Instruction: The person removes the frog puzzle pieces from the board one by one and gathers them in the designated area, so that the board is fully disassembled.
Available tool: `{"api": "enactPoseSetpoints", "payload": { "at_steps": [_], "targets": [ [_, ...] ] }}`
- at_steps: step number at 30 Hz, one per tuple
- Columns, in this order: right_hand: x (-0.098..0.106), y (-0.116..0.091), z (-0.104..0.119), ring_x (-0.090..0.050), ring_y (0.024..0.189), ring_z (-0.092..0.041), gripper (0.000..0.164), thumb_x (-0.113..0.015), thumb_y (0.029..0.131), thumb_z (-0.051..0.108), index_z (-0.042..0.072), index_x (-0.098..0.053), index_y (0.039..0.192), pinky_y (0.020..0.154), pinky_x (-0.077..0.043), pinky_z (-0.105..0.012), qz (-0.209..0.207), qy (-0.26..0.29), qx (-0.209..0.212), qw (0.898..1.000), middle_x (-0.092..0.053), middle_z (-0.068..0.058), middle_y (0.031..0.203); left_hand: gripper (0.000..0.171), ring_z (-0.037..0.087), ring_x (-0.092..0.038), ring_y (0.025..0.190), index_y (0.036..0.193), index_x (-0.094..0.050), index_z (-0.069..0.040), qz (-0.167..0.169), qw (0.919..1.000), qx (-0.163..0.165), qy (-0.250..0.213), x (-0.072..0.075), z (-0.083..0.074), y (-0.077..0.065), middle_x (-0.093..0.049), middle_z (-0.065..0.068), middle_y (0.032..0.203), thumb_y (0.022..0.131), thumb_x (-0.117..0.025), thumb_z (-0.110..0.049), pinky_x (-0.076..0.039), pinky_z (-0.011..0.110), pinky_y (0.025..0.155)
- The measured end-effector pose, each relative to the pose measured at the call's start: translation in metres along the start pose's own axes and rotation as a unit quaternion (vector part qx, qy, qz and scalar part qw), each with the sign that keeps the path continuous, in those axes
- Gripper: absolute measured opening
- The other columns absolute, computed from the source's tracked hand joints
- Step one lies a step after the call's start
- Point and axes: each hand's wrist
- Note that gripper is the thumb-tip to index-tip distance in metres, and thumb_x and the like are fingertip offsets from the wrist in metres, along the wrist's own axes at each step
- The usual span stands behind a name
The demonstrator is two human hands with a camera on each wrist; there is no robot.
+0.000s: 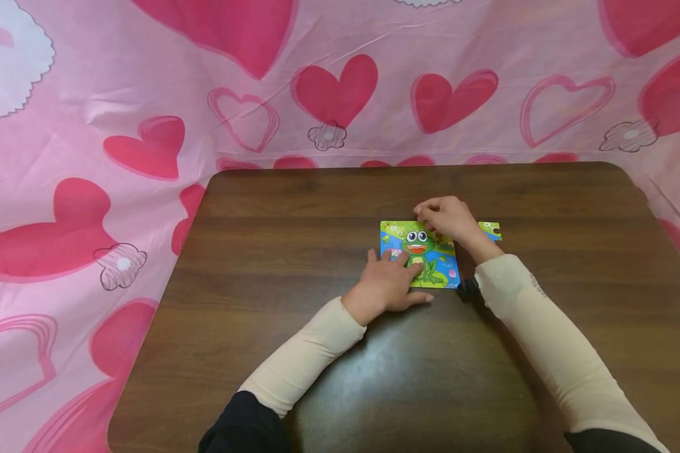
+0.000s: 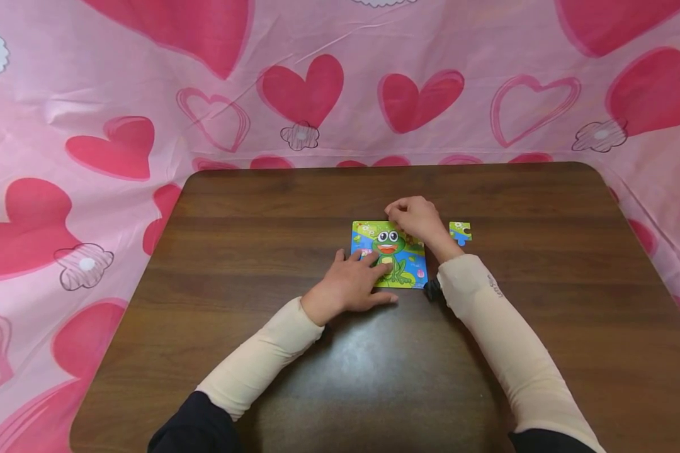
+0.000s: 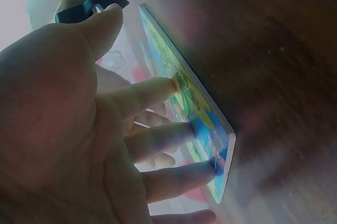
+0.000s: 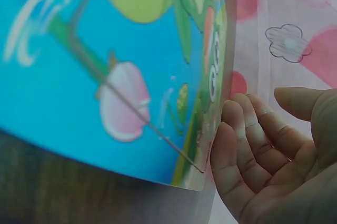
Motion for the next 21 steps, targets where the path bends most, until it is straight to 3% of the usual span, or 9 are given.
{"api": "enactPoseSetpoints", "payload": {
  "at_steps": [10, 21],
  "targets": [
    [-0.008, 0.0, -0.002, -0.059, 0.08, -0.026, 0.036, -0.056, 0.102, 0.035, 0.012, -0.075, 0.122, 0.065, -0.044, -0.033, -0.014, -0.096, 0.042, 0.994, -0.073, -0.014, 0.119, 0.073, 0.033, -0.034, 0.152, 0.156, -0.038, -0.039, 0.001, 1.0, 0.001, 0.003, -0.001, 0.001, 0.001, -0.033, 0.0, 0.165, 0.094, -0.042, -0.077, -0.026, 0.062, 0.12],
    [-0.016, -0.005, -0.002, -0.06, 0.072, -0.021, 0.033, -0.058, 0.102, 0.031, 0.009, -0.077, 0.117, 0.063, -0.045, -0.035, -0.021, -0.162, 0.08, 0.983, -0.076, -0.011, 0.107, 0.073, 0.033, -0.033, 0.152, 0.156, -0.037, -0.04, 0.009, 0.9999, 0.003, 0.007, -0.002, 0.001, 0.002, -0.031, 0.0, 0.166, 0.094, -0.041, -0.077, -0.025, 0.062, 0.121]
  ]
}}
Point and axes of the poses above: each hand's wrist, its own y-axis towards the middle knuckle, its own x-axis out of the back of the hand, z = x × y
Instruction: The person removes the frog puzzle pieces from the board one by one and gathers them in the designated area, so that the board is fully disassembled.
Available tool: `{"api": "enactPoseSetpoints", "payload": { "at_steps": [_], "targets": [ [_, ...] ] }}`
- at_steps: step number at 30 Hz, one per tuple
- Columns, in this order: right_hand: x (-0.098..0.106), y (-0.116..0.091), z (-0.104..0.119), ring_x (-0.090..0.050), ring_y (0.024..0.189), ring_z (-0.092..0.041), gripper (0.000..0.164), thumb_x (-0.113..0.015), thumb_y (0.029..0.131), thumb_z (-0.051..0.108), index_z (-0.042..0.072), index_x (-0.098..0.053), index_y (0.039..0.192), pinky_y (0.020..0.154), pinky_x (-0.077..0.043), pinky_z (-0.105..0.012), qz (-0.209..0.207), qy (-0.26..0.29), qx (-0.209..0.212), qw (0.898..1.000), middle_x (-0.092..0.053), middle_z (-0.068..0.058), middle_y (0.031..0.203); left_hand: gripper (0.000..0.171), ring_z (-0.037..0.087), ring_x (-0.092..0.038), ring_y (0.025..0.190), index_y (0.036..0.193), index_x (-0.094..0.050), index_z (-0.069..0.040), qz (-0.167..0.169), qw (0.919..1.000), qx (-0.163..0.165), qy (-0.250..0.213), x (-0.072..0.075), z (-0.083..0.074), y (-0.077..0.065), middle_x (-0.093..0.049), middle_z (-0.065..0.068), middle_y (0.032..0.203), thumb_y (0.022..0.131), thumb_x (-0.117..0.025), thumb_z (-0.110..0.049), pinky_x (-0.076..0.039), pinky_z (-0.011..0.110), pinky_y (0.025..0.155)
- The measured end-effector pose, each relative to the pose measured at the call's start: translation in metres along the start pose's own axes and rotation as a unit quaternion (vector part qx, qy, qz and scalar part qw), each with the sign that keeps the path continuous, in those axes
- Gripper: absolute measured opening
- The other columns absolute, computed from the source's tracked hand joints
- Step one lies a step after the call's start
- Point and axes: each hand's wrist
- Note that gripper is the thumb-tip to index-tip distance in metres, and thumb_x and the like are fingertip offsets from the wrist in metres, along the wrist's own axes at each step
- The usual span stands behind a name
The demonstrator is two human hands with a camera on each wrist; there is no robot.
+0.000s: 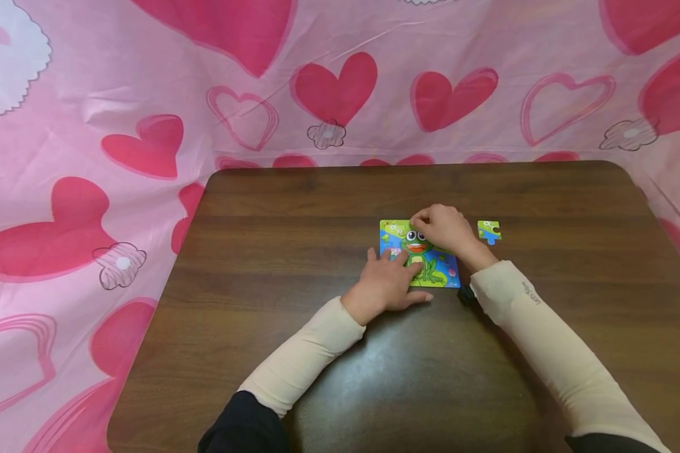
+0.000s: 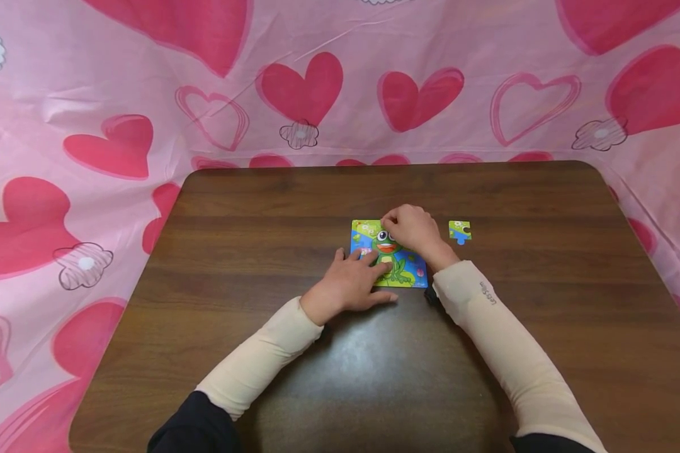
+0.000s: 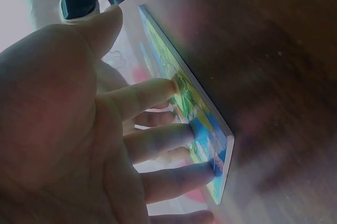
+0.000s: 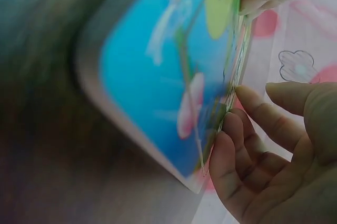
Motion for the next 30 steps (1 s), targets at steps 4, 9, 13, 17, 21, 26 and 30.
{"api": "enactPoseSetpoints", "payload": {
  "at_steps": [4, 9, 13, 17, 21, 26, 30],
  "targets": [
    [0.0, -0.001, 0.0, -0.061, 0.073, -0.022, 0.033, -0.058, 0.102, 0.031, 0.01, -0.078, 0.117, 0.063, -0.046, -0.036, 0.0, -0.021, 0.004, 1.0, -0.076, -0.012, 0.107, 0.073, 0.033, -0.033, 0.152, 0.157, -0.036, -0.04, 0.001, 1.0, 0.001, 0.0, 0.0, 0.0, 0.0, -0.031, 0.0, 0.167, 0.094, -0.041, -0.077, -0.025, 0.062, 0.121],
    [0.001, -0.003, 0.004, -0.06, 0.07, -0.022, 0.033, -0.057, 0.102, 0.03, 0.009, -0.079, 0.114, 0.06, -0.047, -0.035, 0.003, -0.045, 0.006, 0.999, -0.076, -0.009, 0.095, 0.073, 0.033, -0.034, 0.152, 0.157, -0.037, -0.04, 0.002, 1.0, -0.001, -0.002, -0.001, 0.0, 0.001, -0.031, 0.0, 0.167, 0.094, -0.041, -0.077, -0.025, 0.063, 0.12],
    [0.003, -0.006, 0.01, -0.06, 0.069, -0.023, 0.032, -0.058, 0.101, 0.029, 0.009, -0.08, 0.111, 0.059, -0.047, -0.036, 0.002, -0.059, 0.004, 0.998, -0.075, -0.008, 0.089, 0.073, 0.033, -0.034, 0.152, 0.156, -0.037, -0.039, 0.001, 1.0, -0.002, -0.003, 0.0, 0.0, 0.001, -0.031, 0.0, 0.166, 0.094, -0.042, -0.077, -0.025, 0.063, 0.12],
    [0.005, -0.006, 0.012, -0.06, 0.071, -0.023, 0.029, -0.059, 0.1, 0.028, 0.01, -0.08, 0.11, 0.062, -0.048, -0.038, 0.003, -0.081, 0.013, 0.997, -0.074, -0.008, 0.092, 0.073, 0.033, -0.034, 0.152, 0.156, -0.037, -0.039, 0.0, 1.0, -0.003, -0.002, 0.0, 0.0, 0.0, -0.032, 0.0, 0.166, 0.094, -0.042, -0.076, -0.025, 0.063, 0.12],
    [0.006, -0.004, 0.01, -0.063, 0.087, -0.026, 0.028, -0.06, 0.1, 0.029, 0.013, -0.078, 0.113, 0.072, -0.052, -0.045, 0.022, -0.089, 0.024, 0.995, -0.073, -0.01, 0.108, 0.072, 0.033, -0.036, 0.15, 0.155, -0.039, -0.039, -0.004, 1.0, -0.004, 0.003, -0.001, 0.0, 0.0, -0.034, 0.0, 0.164, 0.094, -0.043, -0.076, -0.026, 0.063, 0.119],
    [0.007, 0.0, 0.006, -0.059, 0.101, -0.029, 0.025, -0.059, 0.1, 0.027, 0.013, -0.077, 0.11, 0.086, -0.05, -0.054, 0.045, -0.076, 0.029, 0.996, -0.07, -0.012, 0.114, 0.071, 0.032, -0.041, 0.146, 0.154, -0.043, -0.038, -0.012, 0.9999, -0.005, 0.008, -0.001, 0.0, 0.0, -0.039, 0.001, 0.161, 0.094, -0.044, -0.076, -0.029, 0.063, 0.118],
    [0.008, 0.002, 0.005, -0.056, 0.106, -0.03, 0.023, -0.058, 0.1, 0.025, 0.013, -0.076, 0.107, 0.091, -0.047, -0.058, 0.048, -0.069, 0.023, 0.996, -0.067, -0.013, 0.116, 0.071, 0.033, -0.041, 0.146, 0.154, -0.041, -0.038, -0.013, 0.9998, -0.006, 0.01, 0.003, -0.001, 0.001, -0.039, 0.001, 0.161, 0.094, -0.043, -0.076, -0.029, 0.063, 0.118]
  ]
}}
Point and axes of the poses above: each hand's wrist, its own y-axis towards the middle knuckle, its own x-axis out of the back of the hand, z = x × y
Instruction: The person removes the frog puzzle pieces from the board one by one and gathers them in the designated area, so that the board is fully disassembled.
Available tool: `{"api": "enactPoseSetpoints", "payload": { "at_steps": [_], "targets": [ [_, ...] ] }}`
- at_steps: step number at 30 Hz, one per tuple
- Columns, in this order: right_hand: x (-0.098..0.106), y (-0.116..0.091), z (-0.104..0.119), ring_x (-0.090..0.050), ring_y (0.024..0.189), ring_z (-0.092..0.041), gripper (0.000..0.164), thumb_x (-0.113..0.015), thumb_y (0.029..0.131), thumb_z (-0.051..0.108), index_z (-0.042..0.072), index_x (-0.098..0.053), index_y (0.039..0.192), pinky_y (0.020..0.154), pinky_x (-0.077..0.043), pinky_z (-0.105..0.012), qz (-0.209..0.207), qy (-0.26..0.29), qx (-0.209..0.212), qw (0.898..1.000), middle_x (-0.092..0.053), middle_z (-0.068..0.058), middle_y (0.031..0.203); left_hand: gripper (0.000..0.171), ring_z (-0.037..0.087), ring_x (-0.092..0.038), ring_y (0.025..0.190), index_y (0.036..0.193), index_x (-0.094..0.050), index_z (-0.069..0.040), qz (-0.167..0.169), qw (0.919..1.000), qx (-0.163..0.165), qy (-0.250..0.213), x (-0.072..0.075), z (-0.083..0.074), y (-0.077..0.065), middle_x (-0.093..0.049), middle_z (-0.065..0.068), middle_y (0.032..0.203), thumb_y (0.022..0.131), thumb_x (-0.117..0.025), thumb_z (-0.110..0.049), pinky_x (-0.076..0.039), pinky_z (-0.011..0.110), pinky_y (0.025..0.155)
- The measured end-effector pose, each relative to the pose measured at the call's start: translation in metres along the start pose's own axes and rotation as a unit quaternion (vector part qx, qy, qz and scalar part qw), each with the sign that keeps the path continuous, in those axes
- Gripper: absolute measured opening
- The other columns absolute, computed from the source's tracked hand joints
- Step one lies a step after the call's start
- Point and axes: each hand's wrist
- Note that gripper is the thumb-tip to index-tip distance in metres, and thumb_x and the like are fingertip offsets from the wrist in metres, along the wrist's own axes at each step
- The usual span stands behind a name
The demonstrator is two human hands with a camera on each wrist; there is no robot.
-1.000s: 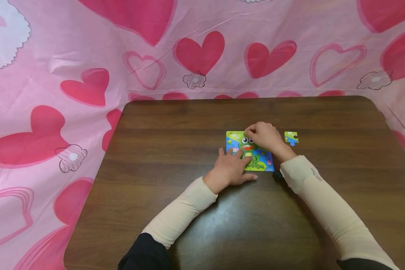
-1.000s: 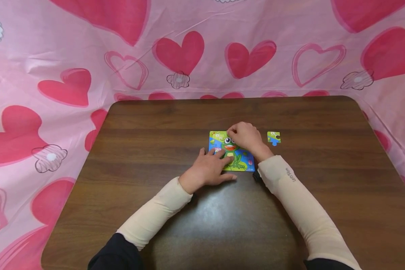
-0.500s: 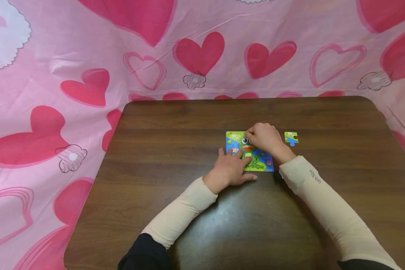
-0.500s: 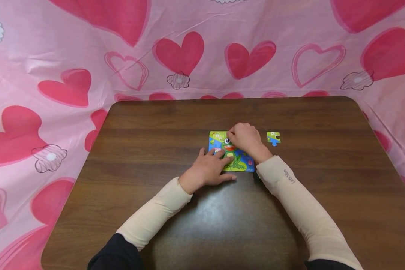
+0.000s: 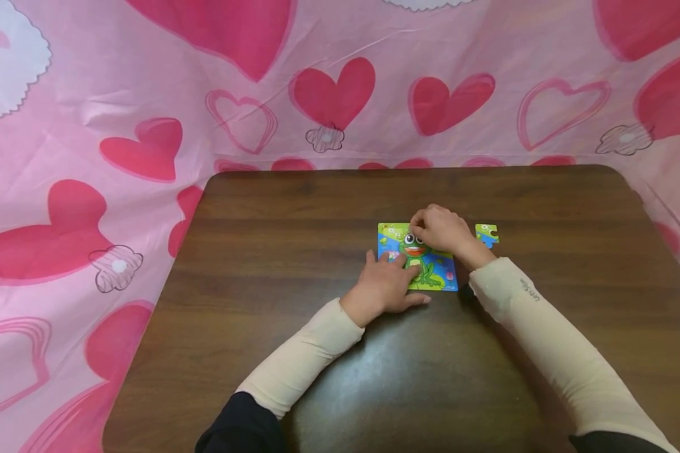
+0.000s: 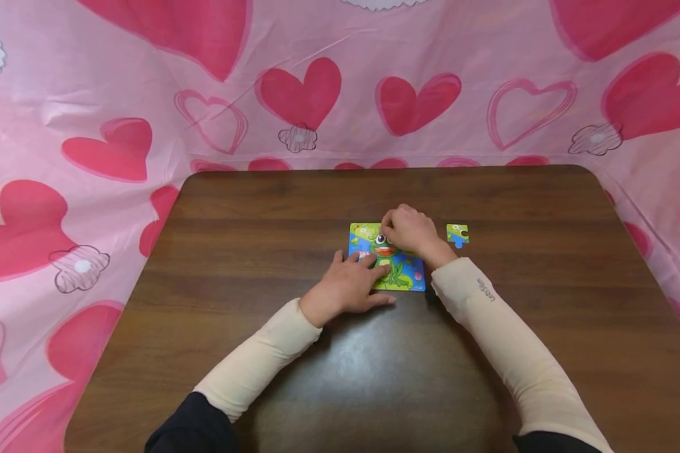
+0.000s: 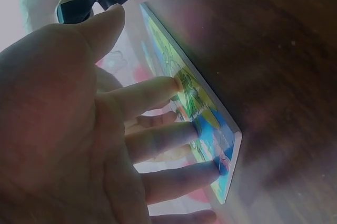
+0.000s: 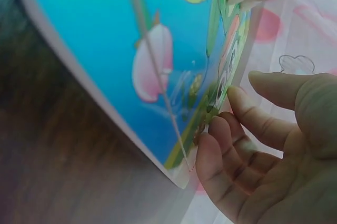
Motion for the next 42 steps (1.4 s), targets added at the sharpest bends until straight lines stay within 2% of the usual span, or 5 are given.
{"api": "enactPoseSetpoints", "payload": {
  "at_steps": [5, 13, 20, 32, 42],
  "targets": [
    [-0.002, 0.001, 0.0, -0.055, 0.108, -0.03, 0.023, -0.058, 0.101, 0.025, 0.011, -0.075, 0.109, 0.094, -0.046, -0.059, -0.001, 0.011, -0.005, 1.0, -0.065, -0.014, 0.12, 0.072, 0.034, -0.043, 0.144, 0.155, -0.04, -0.039, 0.002, 0.9999, 0.003, 0.011, 0.001, 0.0, 0.001, -0.039, 0.001, 0.161, 0.094, -0.042, -0.077, -0.029, 0.062, 0.118],
    [-0.003, 0.003, -0.002, -0.062, 0.094, -0.027, 0.024, -0.058, 0.101, 0.026, 0.01, -0.073, 0.113, 0.085, -0.051, -0.05, 0.003, 0.025, -0.018, 1.0, -0.071, -0.011, 0.113, 0.072, 0.034, -0.043, 0.145, 0.156, -0.039, -0.04, 0.005, 0.9999, 0.002, 0.011, 0.0, -0.001, 0.001, -0.038, 0.001, 0.162, 0.094, -0.041, -0.077, -0.028, 0.061, 0.119],
    [-0.002, -0.001, -0.004, -0.066, 0.1, -0.029, 0.032, -0.059, 0.103, 0.026, 0.008, -0.071, 0.127, 0.085, -0.053, -0.05, -0.001, 0.045, -0.011, 0.999, -0.071, -0.015, 0.125, 0.072, 0.034, -0.043, 0.144, 0.156, -0.039, -0.039, 0.004, 1.0, 0.003, 0.008, 0.001, -0.001, 0.001, -0.039, 0.002, 0.162, 0.094, -0.042, -0.076, -0.028, 0.061, 0.118],
    [-0.001, -0.008, -0.005, -0.066, 0.103, -0.031, 0.028, -0.062, 0.101, 0.027, 0.012, -0.074, 0.122, 0.082, -0.052, -0.052, -0.034, 0.059, -0.009, 0.998, -0.072, -0.012, 0.121, 0.072, 0.034, -0.043, 0.144, 0.156, -0.04, -0.039, 0.002, 1.0, 0.001, 0.009, 0.001, -0.001, 0.001, -0.039, 0.002, 0.161, 0.094, -0.042, -0.076, -0.029, 0.062, 0.118],
    [-0.002, -0.008, -0.011, -0.066, 0.109, -0.036, 0.024, -0.059, 0.103, 0.024, 0.012, -0.072, 0.121, 0.093, -0.051, -0.055, -0.033, 0.111, -0.006, 0.993, -0.073, -0.015, 0.12, 0.072, 0.035, -0.043, 0.145, 0.156, -0.038, -0.039, 0.007, 1.0, 0.001, 0.006, 0.001, -0.002, 0.002, -0.039, 0.002, 0.162, 0.094, -0.042, -0.076, -0.028, 0.062, 0.119]
  ]
}}
Point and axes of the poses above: each hand's wrist, its own y-axis towards the middle knuckle, its own x-axis out of the back of the hand, z = x × y
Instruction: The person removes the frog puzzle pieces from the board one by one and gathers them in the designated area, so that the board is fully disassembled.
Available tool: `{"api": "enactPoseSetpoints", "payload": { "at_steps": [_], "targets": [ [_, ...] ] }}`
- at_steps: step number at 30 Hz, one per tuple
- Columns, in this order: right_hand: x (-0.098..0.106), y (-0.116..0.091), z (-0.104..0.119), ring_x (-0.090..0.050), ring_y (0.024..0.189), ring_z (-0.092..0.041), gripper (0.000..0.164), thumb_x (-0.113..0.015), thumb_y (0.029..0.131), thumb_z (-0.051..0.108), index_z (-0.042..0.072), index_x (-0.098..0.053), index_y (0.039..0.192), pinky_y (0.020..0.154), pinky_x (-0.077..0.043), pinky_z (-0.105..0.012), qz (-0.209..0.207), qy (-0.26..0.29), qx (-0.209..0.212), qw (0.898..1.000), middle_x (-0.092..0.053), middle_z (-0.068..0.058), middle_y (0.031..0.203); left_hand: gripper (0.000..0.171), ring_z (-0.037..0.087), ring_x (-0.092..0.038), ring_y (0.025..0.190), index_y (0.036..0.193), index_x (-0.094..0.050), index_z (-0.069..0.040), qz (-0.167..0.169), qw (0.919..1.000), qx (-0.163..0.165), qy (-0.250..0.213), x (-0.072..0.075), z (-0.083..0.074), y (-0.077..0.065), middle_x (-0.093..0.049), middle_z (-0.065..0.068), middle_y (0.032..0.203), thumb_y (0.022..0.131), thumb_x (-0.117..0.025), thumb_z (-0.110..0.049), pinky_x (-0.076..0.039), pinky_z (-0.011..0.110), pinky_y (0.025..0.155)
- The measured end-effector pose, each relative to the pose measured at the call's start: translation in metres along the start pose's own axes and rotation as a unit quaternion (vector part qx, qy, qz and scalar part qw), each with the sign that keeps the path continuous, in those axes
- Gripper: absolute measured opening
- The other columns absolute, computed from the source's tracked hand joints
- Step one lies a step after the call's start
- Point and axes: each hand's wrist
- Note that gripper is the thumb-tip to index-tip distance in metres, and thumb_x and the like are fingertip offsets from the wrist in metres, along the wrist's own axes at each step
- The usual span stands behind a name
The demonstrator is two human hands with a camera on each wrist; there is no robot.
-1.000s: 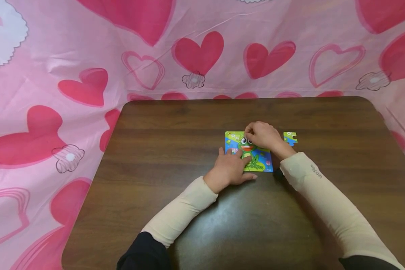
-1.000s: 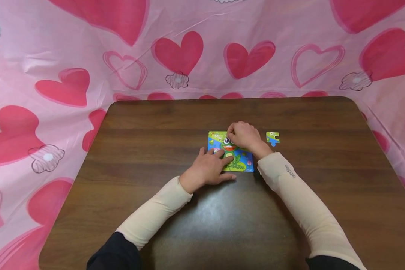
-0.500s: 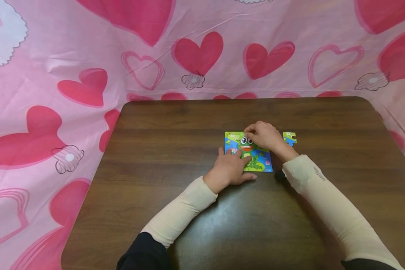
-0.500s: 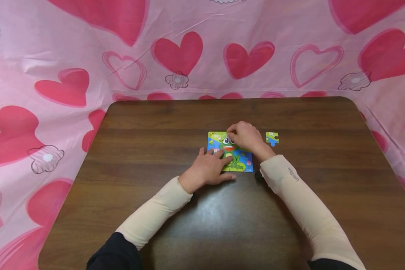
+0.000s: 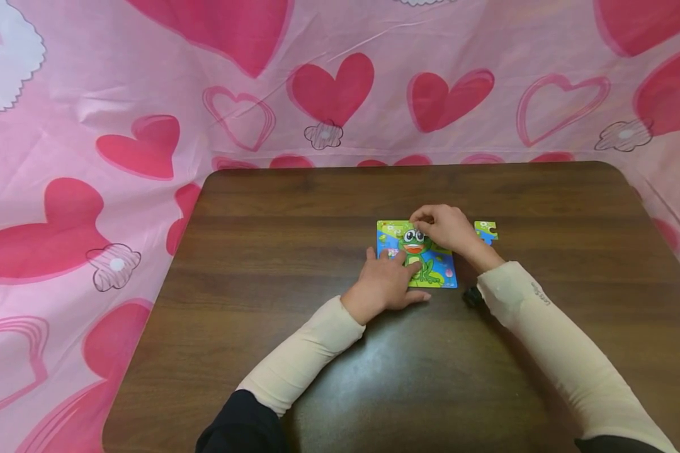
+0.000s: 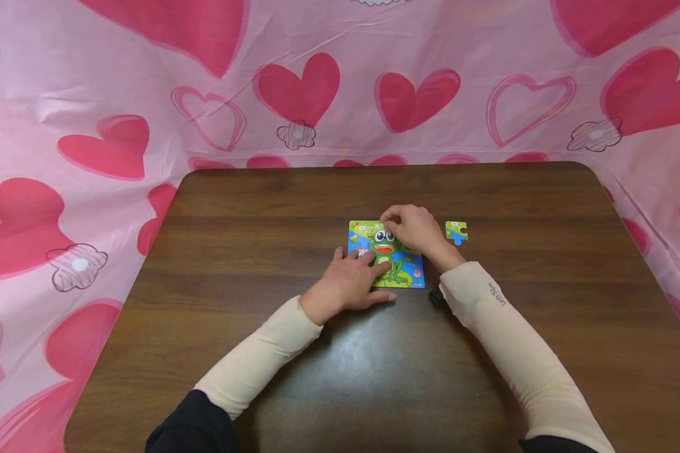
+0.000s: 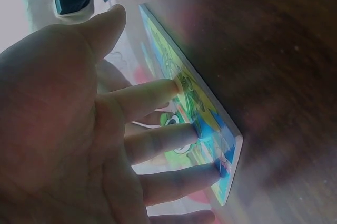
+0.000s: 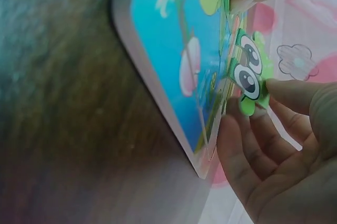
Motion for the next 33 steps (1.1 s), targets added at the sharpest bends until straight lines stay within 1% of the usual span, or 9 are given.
{"api": "enactPoseSetpoints", "payload": {
  "at_steps": [2, 4, 10, 13, 16, 18, 21, 27, 33],
  "targets": [
    [0.0, 0.0, -0.001, -0.066, 0.109, -0.035, 0.024, -0.06, 0.103, 0.022, 0.012, -0.072, 0.121, 0.092, -0.051, -0.054, 0.004, 0.01, 0.002, 1.0, -0.073, -0.015, 0.117, 0.072, 0.034, -0.043, 0.145, 0.156, -0.038, -0.039, 0.001, 1.0, 0.0, 0.002, 0.0, 0.0, 0.0, -0.039, 0.002, 0.161, 0.094, -0.042, -0.076, -0.029, 0.062, 0.119],
    [0.0, 0.001, -0.002, -0.066, 0.105, -0.034, 0.024, -0.06, 0.103, 0.021, 0.013, -0.072, 0.122, 0.089, -0.052, -0.051, 0.008, 0.017, 0.003, 1.0, -0.073, -0.014, 0.112, 0.072, 0.034, -0.043, 0.144, 0.156, -0.038, -0.039, 0.0, 1.0, 0.0, 0.003, 0.0, 0.0, 0.0, -0.04, 0.002, 0.161, 0.094, -0.042, -0.076, -0.029, 0.062, 0.118],
    [0.0, 0.002, -0.005, -0.062, 0.083, -0.025, 0.024, -0.061, 0.102, 0.021, 0.014, -0.072, 0.122, 0.073, -0.049, -0.038, 0.011, 0.035, -0.002, 0.999, -0.072, -0.012, 0.1, 0.072, 0.034, -0.043, 0.144, 0.156, -0.038, -0.039, -0.001, 1.0, -0.001, 0.004, 0.0, 0.001, 0.0, -0.04, 0.002, 0.16, 0.094, -0.042, -0.076, -0.029, 0.061, 0.119],
    [0.001, 0.002, -0.006, -0.062, 0.078, -0.023, 0.024, -0.061, 0.103, 0.022, 0.014, -0.072, 0.123, 0.069, -0.05, -0.032, 0.016, 0.08, -0.026, 0.996, -0.072, -0.013, 0.103, 0.072, 0.034, -0.043, 0.145, 0.156, -0.038, -0.039, -0.002, 1.0, -0.002, 0.002, 0.001, 0.001, 0.0, -0.039, 0.002, 0.161, 0.095, -0.042, -0.076, -0.028, 0.061, 0.119],
    [0.003, 0.003, -0.005, -0.067, 0.084, -0.022, 0.028, -0.058, 0.104, 0.023, 0.01, -0.069, 0.126, 0.073, -0.059, -0.032, 0.027, 0.152, -0.056, 0.986, -0.07, -0.016, 0.113, 0.072, 0.035, -0.043, 0.145, 0.156, -0.038, -0.038, -0.003, 1.0, -0.004, 0.0, 0.0, 0.001, 0.0, -0.039, 0.002, 0.161, 0.095, -0.041, -0.076, -0.029, 0.062, 0.118],
    [0.004, 0.003, -0.004, -0.069, 0.09, -0.021, 0.031, -0.056, 0.105, 0.022, 0.007, -0.066, 0.129, 0.079, -0.061, -0.034, 0.035, 0.203, -0.071, 0.976, -0.068, -0.016, 0.12, 0.072, 0.035, -0.043, 0.144, 0.156, -0.039, -0.038, -0.003, 1.0, -0.005, 0.0, 0.0, 0.001, 0.0, -0.039, 0.003, 0.161, 0.095, -0.041, -0.075, -0.029, 0.062, 0.118],
    [0.006, 0.003, -0.001, -0.07, 0.094, -0.018, 0.035, -0.055, 0.105, 0.022, 0.003, -0.062, 0.133, 0.085, -0.061, -0.037, 0.045, 0.278, -0.087, 0.955, -0.065, -0.017, 0.123, 0.072, 0.034, -0.044, 0.144, 0.156, -0.039, -0.038, -0.003, 1.0, -0.004, 0.001, 0.0, 0.001, 0.0, -0.04, 0.002, 0.161, 0.095, -0.042, -0.076, -0.029, 0.062, 0.118],
    [0.013, 0.001, 0.005, -0.074, 0.087, -0.012, 0.042, -0.057, 0.105, 0.023, 0.0, -0.057, 0.14, 0.088, -0.059, -0.035, 0.057, 0.389, -0.115, 0.912, -0.062, -0.008, 0.12, 0.071, 0.034, -0.044, 0.143, 0.155, -0.04, -0.039, -0.005, 1.0, -0.003, -0.001, -0.001, 0.0, 0.0, -0.041, 0.002, 0.16, 0.094, -0.043, -0.076, -0.029, 0.062, 0.118],
    [0.018, 0.0, 0.004, -0.074, 0.083, -0.013, 0.047, -0.06, 0.103, 0.022, -0.003, -0.052, 0.142, 0.084, -0.06, -0.032, 0.067, 0.49, -0.127, 0.86, -0.069, 0.0, 0.107, 0.072, 0.034, -0.044, 0.143, 0.155, -0.04, -0.039, -0.005, 1.0, 0.0, -0.002, -0.001, 0.0, 0.001, -0.042, 0.002, 0.16, 0.094, -0.043, -0.076, -0.029, 0.062, 0.118]
  ]
}}
Point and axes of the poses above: each hand's wrist, its own y-axis towards the middle knuckle, its own x-axis out of the back of the hand, z = x × y
